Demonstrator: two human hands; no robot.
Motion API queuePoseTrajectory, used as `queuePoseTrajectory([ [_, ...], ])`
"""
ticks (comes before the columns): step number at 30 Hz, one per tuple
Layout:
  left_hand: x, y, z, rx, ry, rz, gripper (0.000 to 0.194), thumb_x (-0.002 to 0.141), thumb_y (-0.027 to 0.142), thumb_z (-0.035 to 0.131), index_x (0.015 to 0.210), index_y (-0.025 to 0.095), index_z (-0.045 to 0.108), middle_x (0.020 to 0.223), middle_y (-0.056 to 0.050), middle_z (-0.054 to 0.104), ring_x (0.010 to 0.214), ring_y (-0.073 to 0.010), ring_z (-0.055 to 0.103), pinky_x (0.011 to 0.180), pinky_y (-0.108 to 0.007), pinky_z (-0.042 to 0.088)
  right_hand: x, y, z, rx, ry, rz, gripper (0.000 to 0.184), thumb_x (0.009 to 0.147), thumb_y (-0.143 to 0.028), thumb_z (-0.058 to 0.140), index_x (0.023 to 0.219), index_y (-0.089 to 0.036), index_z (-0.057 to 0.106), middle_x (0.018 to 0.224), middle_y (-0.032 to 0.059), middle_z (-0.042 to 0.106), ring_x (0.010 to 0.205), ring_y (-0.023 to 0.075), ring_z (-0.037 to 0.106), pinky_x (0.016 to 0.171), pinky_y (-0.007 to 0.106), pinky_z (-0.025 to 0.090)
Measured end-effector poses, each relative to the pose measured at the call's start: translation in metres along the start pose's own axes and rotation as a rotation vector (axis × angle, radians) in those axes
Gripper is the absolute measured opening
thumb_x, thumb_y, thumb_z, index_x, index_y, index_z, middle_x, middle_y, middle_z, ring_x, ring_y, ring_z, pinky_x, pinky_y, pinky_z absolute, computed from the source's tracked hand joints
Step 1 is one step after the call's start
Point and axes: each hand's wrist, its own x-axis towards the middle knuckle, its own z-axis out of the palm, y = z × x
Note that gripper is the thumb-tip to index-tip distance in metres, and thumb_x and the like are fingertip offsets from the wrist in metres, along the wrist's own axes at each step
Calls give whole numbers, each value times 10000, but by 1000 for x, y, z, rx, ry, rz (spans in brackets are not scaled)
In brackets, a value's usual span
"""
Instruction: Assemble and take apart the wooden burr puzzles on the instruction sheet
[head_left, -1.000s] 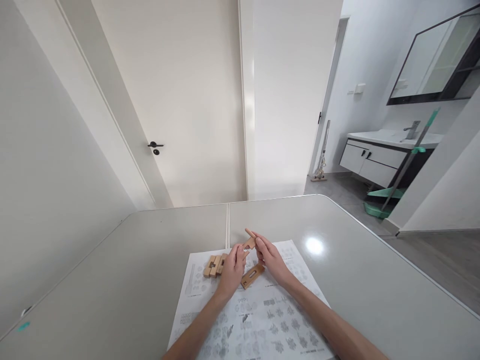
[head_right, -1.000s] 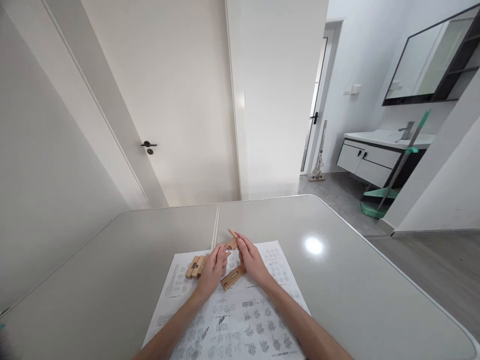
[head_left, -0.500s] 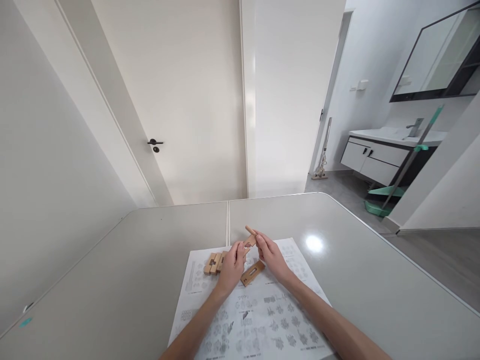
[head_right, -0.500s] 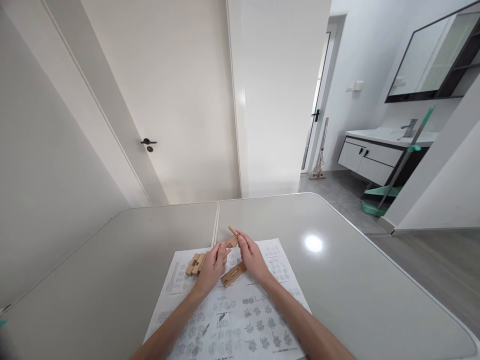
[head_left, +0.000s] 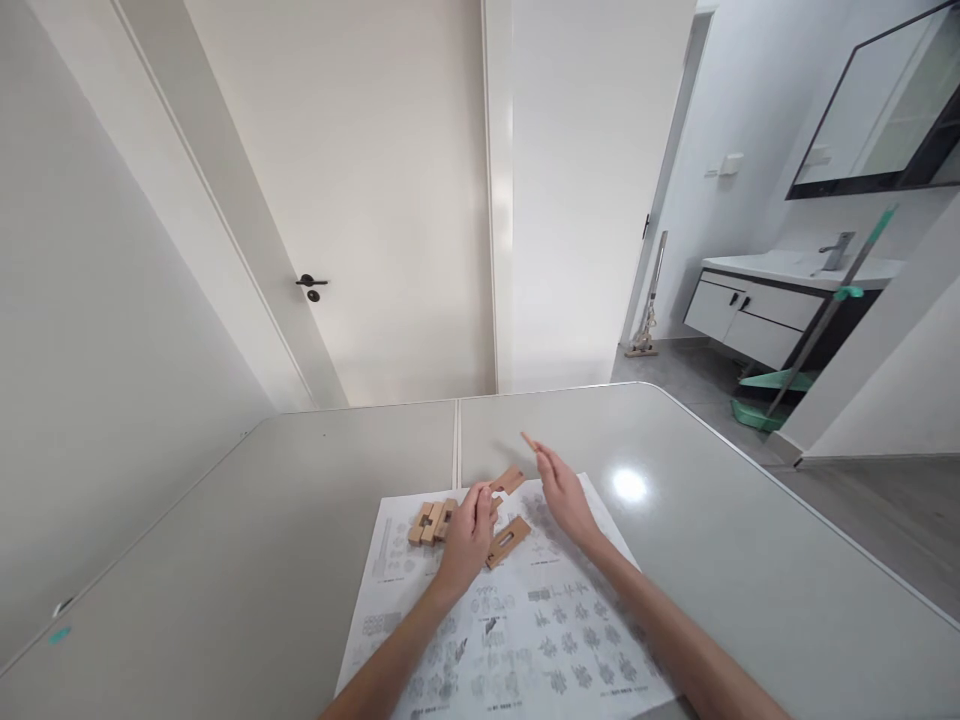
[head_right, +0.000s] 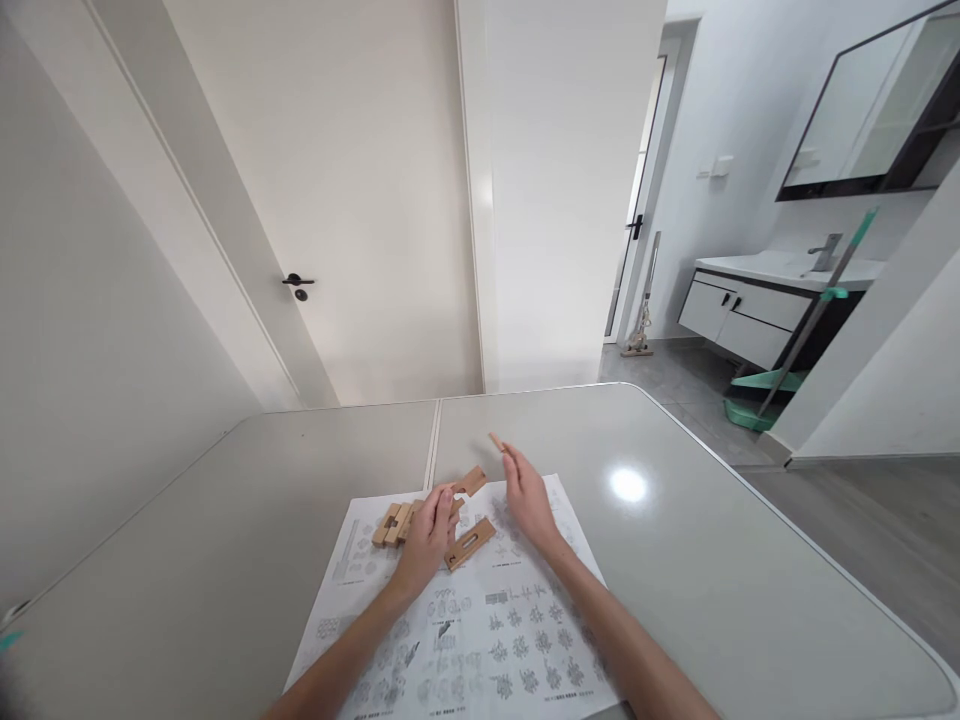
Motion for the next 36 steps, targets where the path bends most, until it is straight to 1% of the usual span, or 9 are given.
queuePoseTrajectory([
  [1, 2, -1, 0, -80, 6, -29, 408, 997, 568, 392, 938, 204, 566, 616, 66, 356, 467, -86, 281, 453, -209, 276, -2, 2, 3, -51, -59, -27, 503, 1029, -513, 325, 1352, -208, 559, 1217, 125, 647, 1140, 273, 592, 974, 432, 475],
  [3, 7, -3, -1, -202, 17, -70, 404, 975, 588, 433, 880, 206, 519, 634, 69, 397, 443, -64, 273, 430, -195, 276, -6, 4, 9, -141, -219, -116, 447, 1041, -445, 331, 1374, -226, 534, 1245, 117, 634, 1166, 270, 582, 1017, 442, 457],
  [9, 11, -4, -6, -328, 18, -74, 337, 935, 531, 557, 911, 195, 541, 750, 33, 560, 409, -27, 358, 412, -189, 309, -12, 7, 11, -338, -433, -361, 343, 1048, -311, 368, 1333, -253, 550, 1095, 110, 635, 1044, 270, 590, 925, 427, 504],
  [15, 10, -4, -5, -292, -1, -68, 341, 945, 517, 542, 1024, 186, 569, 847, -10, 633, 428, -32, 428, 423, -194, 334, -13, 8, 9, -384, -459, -420, 326, 1037, -285, 410, 1311, -239, 580, 1048, 105, 601, 991, 257, 573, 885, 411, 502],
  [23, 11, -11, -4, -316, 16, -81, 394, 966, 575, 456, 949, 189, 535, 814, 8, 594, 467, -56, 433, 441, -197, 341, -13, -3, 5, -297, -437, -407, 258, 987, -331, 533, 1197, -246, 657, 1120, 116, 596, 1075, 278, 536, 915, 437, 481],
  [25, 11, -11, -4, -327, 32, -89, 411, 960, 591, 458, 890, 189, 515, 762, 27, 562, 449, -51, 403, 441, -199, 336, -14, -9, 4, -234, -491, -395, 223, 933, -407, 634, 1091, -260, 692, 1115, 104, 602, 1097, 280, 522, 891, 415, 489],
  [30, 11, -12, -5, -329, 90, -123, 454, 948, 628, 459, 781, 206, 440, 623, 79, 433, 416, -50, 318, 433, -197, 319, -17, -14, 2, -196, -680, -413, 450, 641, -581, 868, 906, -254, 710, 1104, 81, 590, 1116, 296, 479, 945, 430, 455],
  [34, 10, -12, -5, -331, 86, -124, 451, 948, 628, 461, 791, 206, 436, 654, 72, 447, 426, -50, 326, 434, -195, 313, -19, -14, 5, -188, -693, -402, 421, 661, -587, 853, 839, -240, 696, 1045, 76, 604, 1055, 282, 488, 896, 408, 461],
  [36, 10, -12, -5, -317, 86, -114, 443, 956, 615, 459, 791, 205, 434, 666, 68, 445, 438, -50, 326, 434, -192, 299, -19, -16, 6, -188, -691, -405, 370, 739, -576, 803, 820, -235, 683, 946, 67, 625, 1001, 270, 512, 868, 397, 458],
])
